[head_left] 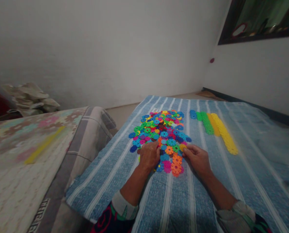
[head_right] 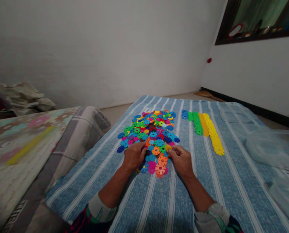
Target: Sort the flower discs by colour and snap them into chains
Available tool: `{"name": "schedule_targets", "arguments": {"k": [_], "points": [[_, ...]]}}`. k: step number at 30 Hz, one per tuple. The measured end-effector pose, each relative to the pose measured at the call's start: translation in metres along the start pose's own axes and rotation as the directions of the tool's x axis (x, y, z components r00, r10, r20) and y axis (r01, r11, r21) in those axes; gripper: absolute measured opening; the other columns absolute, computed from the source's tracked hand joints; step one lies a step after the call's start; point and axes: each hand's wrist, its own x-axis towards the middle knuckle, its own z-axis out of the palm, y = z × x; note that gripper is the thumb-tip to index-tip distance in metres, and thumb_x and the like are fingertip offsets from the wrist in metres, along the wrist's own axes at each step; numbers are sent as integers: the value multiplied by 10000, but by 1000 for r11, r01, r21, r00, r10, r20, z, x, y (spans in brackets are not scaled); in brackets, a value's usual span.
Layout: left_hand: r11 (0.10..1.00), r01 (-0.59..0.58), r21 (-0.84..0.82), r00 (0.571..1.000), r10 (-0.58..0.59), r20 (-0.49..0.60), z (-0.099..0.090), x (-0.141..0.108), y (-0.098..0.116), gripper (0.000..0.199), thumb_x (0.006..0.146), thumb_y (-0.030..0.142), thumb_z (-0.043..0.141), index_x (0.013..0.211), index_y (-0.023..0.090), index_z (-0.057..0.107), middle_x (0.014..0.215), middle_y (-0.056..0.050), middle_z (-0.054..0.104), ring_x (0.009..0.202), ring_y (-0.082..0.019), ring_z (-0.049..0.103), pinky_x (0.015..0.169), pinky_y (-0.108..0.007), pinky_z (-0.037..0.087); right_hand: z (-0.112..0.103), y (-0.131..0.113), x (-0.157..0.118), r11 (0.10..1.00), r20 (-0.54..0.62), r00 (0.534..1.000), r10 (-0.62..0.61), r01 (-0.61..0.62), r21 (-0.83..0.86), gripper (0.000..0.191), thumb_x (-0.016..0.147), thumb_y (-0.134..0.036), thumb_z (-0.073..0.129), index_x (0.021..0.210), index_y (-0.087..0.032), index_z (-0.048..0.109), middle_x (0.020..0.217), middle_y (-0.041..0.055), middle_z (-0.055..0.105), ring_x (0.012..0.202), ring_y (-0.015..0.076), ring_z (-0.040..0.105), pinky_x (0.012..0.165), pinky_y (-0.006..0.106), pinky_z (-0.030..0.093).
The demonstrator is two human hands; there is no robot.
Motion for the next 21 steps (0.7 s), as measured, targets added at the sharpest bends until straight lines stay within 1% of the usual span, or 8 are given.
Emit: {"name": "schedule_targets", "arguments": {"k": [3, 6, 9, 12, 15, 21], "points": [[999, -32, -9, 999, 32, -24, 3, 1, 1, 225, 914, 234, 454, 967, 172, 664, 969, -92, 716, 951, -235, 642, 861, -352, 456, 0, 2, 1, 1000, 3, 1000, -13, 13, 5, 333, 673, -457, 743, 815, -155, 727, 594, 7, 683, 552, 146, 618, 561, 260, 486], [995, -92, -35, 994, 90, -61, 7, 3, -2, 218, 906, 235, 458, 930, 163, 663, 959, -99, 713, 935, -234, 640, 858, -352, 466, 1, 2, 3, 1000, 7, 1000, -20, 20, 6, 317, 687, -453, 735, 802, -158, 728, 591, 3, 679, 545, 140, 614, 554, 253, 484], [986, -158, -59, 980, 149, -131, 13, 7, -6, 225, 896, 233, 457, 910, 156, 667, 945, -107, 714, 936, -243, 640, 866, -367, 477, 2, 1, 7, 999, 9, 999, -32, 31, 23, 307, 691, -445, 725, 798, -157, 727, 589, 4, 679, 538, 140, 613, 547, 252, 485], [972, -221, -75, 955, 200, -219, 18, 10, -10, 238, 897, 250, 444, 912, 165, 666, 921, -102, 715, 909, -240, 641, 844, -372, 494, 1, -1, 10, 999, -7, 999, -39, 39, 21, 297, 686, -431, 719, 801, -157, 719, 579, 4, 676, 533, 145, 615, 546, 256, 485], [963, -258, -81, 934, 227, -277, 22, 11, -14, 235, 893, 268, 444, 871, 178, 660, 882, -92, 712, 868, -235, 642, 803, -370, 509, -1, -3, 13, 999, -9, 999, -49, 49, 0, 280, 700, -419, 698, 801, -158, 712, 571, 2, 670, 523, 147, 612, 539, 257, 479], [953, -291, -85, 911, 249, -328, 22, 14, -20, 248, 892, 305, 436, 834, 190, 648, 844, -80, 712, 830, -230, 648, 777, -362, 523, -4, -8, 17, 993, -26, 995, -94, 92, -70, 263, 730, -400, 655, 798, -152, 706, 563, -10, 641, 508, 133, 575, 516, 241, 429]]}}
